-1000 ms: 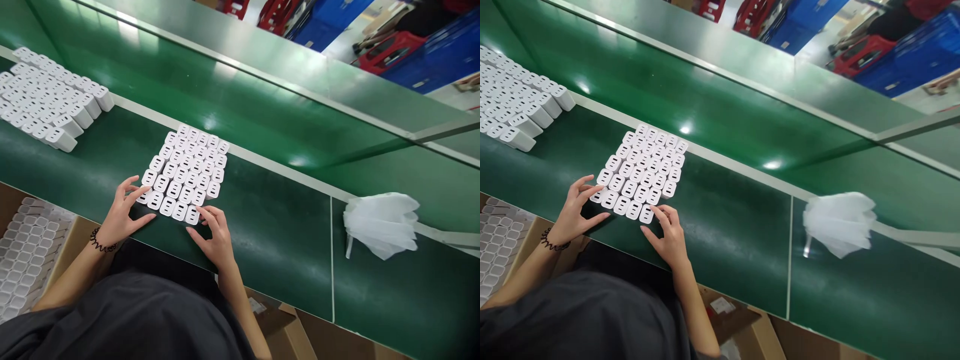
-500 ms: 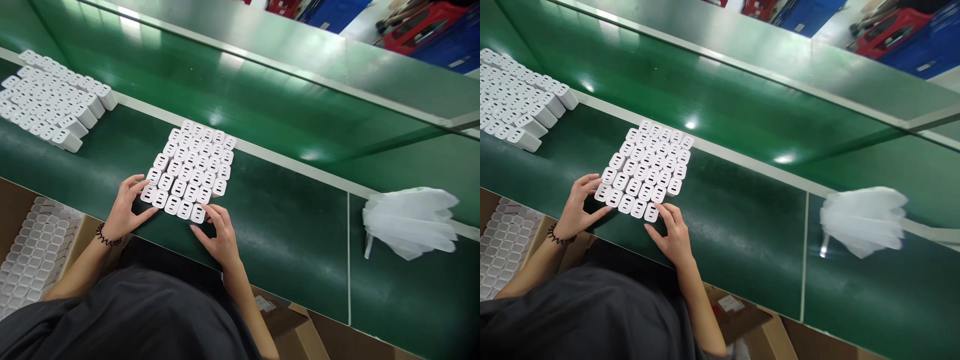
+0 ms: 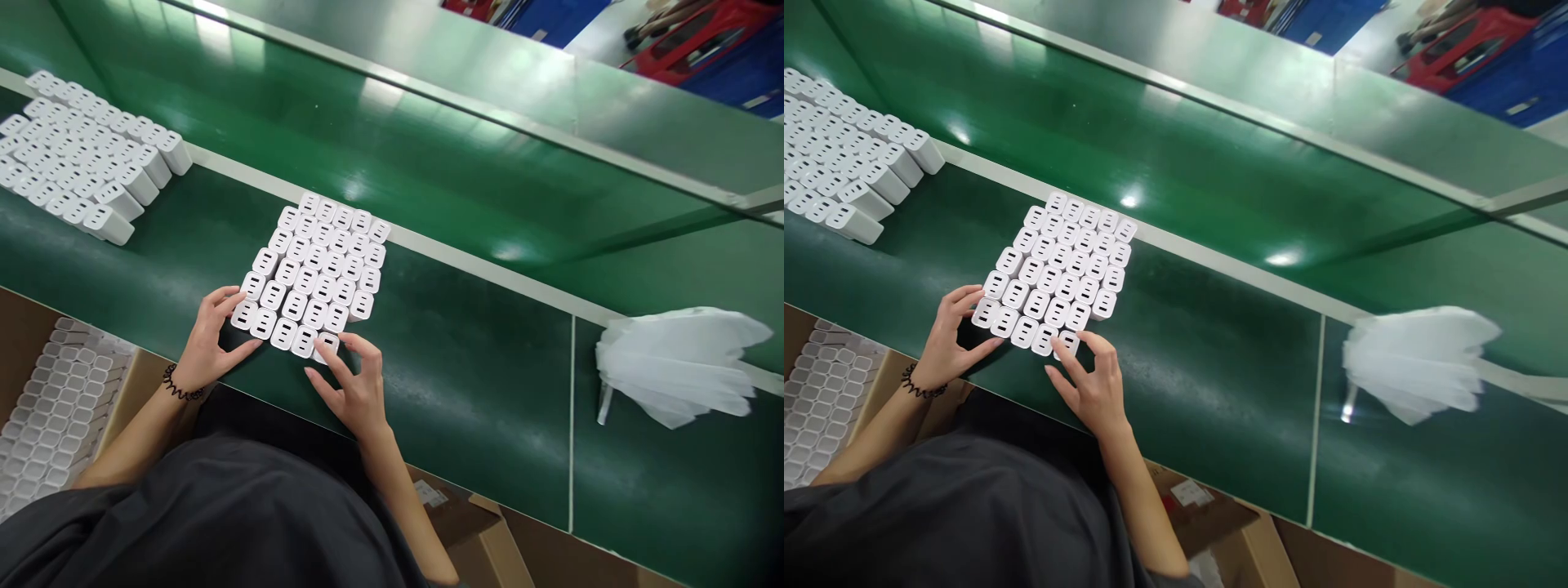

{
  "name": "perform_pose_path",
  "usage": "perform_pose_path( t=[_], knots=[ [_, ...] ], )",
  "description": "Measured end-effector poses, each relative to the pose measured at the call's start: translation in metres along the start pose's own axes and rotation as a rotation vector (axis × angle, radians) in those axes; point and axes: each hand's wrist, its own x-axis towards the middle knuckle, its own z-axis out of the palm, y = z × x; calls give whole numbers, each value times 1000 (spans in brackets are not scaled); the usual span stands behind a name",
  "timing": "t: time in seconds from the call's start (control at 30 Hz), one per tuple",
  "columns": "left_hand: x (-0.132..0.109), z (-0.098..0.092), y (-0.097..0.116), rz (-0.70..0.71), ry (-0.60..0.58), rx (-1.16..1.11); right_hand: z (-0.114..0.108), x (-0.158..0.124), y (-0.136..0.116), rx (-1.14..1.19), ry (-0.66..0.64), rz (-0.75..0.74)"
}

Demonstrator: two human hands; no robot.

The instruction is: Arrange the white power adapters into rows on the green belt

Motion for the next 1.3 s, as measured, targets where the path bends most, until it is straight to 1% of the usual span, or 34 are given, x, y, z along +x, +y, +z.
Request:
perform_pose_path(
  t=[0.13, 0.27, 0.43, 0.67, 0.8, 0.93, 1.0, 1.13, 1.23, 1.3],
  knots=[
    [0, 0, -1, -14, -5, -11, 2, 3, -4, -61, -42, -50],
    [0, -1, -1, -30, -19, -23, 0, 2, -5, -59, 4, -54],
    [1, -2, 0, -16, -26, -10, -4, -1, -4, -33, 80, -5],
    [0, 0, -2, -18, -8, -41, -16, -6, 4, 4, 126, 83],
    [0, 0, -1, -20, -21, -37, -16, -4, 2, 38, 86, 117],
    [-1, 0, -2, -20, -11, -51, -7, 0, -8, -24, 2, 47],
    [-2, 0, -4, -11, -6, -63, -1, 2, -12, -67, -16, 15],
    [-2, 1, -6, -2, -6, -74, 3, -1, -13, -99, 53, -7],
    [-2, 1, -7, 1, -10, -72, -3, -6, -5, -51, 91, -5],
    [-2, 1, -6, 19, -3, -53, -11, -12, 5, -53, 119, 29]
  ],
)
